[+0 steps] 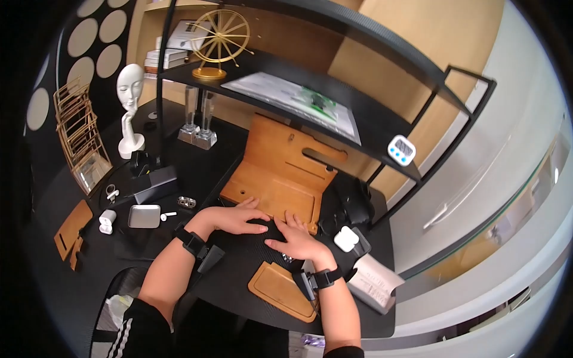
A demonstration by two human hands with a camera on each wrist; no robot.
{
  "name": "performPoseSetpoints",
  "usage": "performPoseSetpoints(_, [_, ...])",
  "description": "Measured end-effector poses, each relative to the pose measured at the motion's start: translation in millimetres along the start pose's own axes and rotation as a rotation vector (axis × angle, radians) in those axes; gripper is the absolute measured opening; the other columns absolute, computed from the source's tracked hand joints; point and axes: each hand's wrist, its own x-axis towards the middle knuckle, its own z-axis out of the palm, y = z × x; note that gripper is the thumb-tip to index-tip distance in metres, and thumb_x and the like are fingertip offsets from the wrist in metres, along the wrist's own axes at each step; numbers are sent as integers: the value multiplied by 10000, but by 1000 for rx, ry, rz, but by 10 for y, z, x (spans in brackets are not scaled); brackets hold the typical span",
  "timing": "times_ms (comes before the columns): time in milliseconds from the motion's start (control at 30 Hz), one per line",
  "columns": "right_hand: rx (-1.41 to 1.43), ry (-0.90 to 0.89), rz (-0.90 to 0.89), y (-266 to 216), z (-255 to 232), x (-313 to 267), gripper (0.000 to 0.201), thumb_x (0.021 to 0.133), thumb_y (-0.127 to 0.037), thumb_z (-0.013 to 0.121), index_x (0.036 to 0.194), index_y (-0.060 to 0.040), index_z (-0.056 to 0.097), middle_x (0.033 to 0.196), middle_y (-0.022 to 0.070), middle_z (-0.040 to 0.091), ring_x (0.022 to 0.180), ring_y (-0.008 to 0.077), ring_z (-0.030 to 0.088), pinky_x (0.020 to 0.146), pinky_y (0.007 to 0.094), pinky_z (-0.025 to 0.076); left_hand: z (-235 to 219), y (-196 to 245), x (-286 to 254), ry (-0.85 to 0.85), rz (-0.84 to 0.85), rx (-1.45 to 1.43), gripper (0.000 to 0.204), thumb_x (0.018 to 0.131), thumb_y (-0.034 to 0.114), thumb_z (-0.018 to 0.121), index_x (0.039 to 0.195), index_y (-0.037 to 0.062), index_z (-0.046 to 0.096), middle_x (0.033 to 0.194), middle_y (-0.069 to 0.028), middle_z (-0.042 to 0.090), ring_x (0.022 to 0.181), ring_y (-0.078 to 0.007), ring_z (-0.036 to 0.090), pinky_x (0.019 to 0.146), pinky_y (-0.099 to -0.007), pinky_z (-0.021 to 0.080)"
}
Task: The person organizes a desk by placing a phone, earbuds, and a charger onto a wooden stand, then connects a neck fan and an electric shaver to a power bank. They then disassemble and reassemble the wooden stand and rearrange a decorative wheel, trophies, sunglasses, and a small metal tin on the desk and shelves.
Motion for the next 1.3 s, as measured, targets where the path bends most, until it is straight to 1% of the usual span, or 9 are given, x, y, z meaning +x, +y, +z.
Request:
performPoseSetpoints(200, [-3, 96, -47, 83, 92, 35, 791, 836, -515, 551, 1413, -40, 290, 1435, 350, 167, 1347, 498, 131, 1105, 494, 152, 203, 208, 34, 109, -69, 27, 593, 876, 452, 569, 1335, 102, 433, 1464, -329, 94, 1391, -417, -33, 1119, -458, 106])
performPoseSetpoints(267, [5, 115, -18, 64, 97, 29, 788, 833, -511, 557, 1411, -42, 297, 1432, 349, 178, 1348, 495, 135, 1106, 494, 152, 271, 302, 66, 225, -62, 2, 579, 875, 407, 587, 1318, 65, 439, 1444, -296, 216, 1385, -402, 112, 1108, -431, 169])
performPoseSetpoints(300, [26, 127, -38, 57, 101, 29, 784, 833, -513, 556, 1407, -41, 305, 1432, 345, 184, 1349, 492, 136, 1107, 494, 151, 278, 215, 136, 279, 145, -136, 480, 884, 294, 604, 1268, 36, 475, 1320, -201, 426, 1261, -314, 370, 1049, -375, 295])
performPoseSetpoints(467, [18, 74, -13, 80, 60, 35, 727, 904, -514, 455, 1391, 6, 307, 1441, 339, 164, 1369, 453, 106, 1125, 452, 119, 423, 177, 257, 593, 84, -895, 283, 873, 87, 585, 1147, 31, 543, 1079, -68, 581, 1026, -155, 541, 881, -254, 419])
performPoseSetpoints(600, [75, 31, -18, 40, -72, -27, 712, 930, -539, 368, 1375, 16, 340, 1435, 337, 186, 1376, 417, 129, 1127, 409, 134, 414, 47, 316, 737, 128, -1061, 192, 877, 24, 541, 1067, 9, 563, 1035, -92, 604, 999, -142, 555, 887, -243, 417])
performPoseSetpoints(800, [218, 54, -127, 280, -78, -36, 721, 876, -528, 501, 1329, 27, 415, 1421, 332, 236, 1363, 403, 197, 1114, 363, 193, 404, 192, 276, 751, 48, -1033, 190, 874, 48, 534, 1064, 39, 532, 1006, -70, 622, 990, -137, 564, 895, -254, 401])
performPoseSetpoints(933, [285, 103, -226, 298, -253, -177, 626, 818, -378, 659, 1261, 29, 488, 1266, 264, 494, 1207, 352, 464, 1010, 347, 367, 421, 93, 288, 737, 7, -1003, 257, 872, 96, 540, 1122, 75, 488, 1016, -55, 628, 1012, -140, 565, 918, -282, 380])
performPoseSetpoints(1067, [205, 228, -134, 229, -372, -346, 639, 768, -333, 718, 1249, 26, 499, 1183, 231, 555, 1105, 330, 536, 946, 346, 421, 389, 71, 297, 722, -48, -1086, 263, 876, 91, 529, 1134, 81, 477, 1015, -54, 629, 1014, -151, 570, 919, -280, 381])
performPoseSetpoints(1300, [40, 3, -124, 50, -321, -439, 649, 609, -78, 762, 1213, -12, 534, 1032, 178, 583, 1008, 329, 555, 870, 343, 447, 471, 264, 233, 665, -16, -1097, 223, 877, 74, 507, 1099, 83, 505, 1010, -55, 632, 1007, -150, 576, 906, -273, 386])
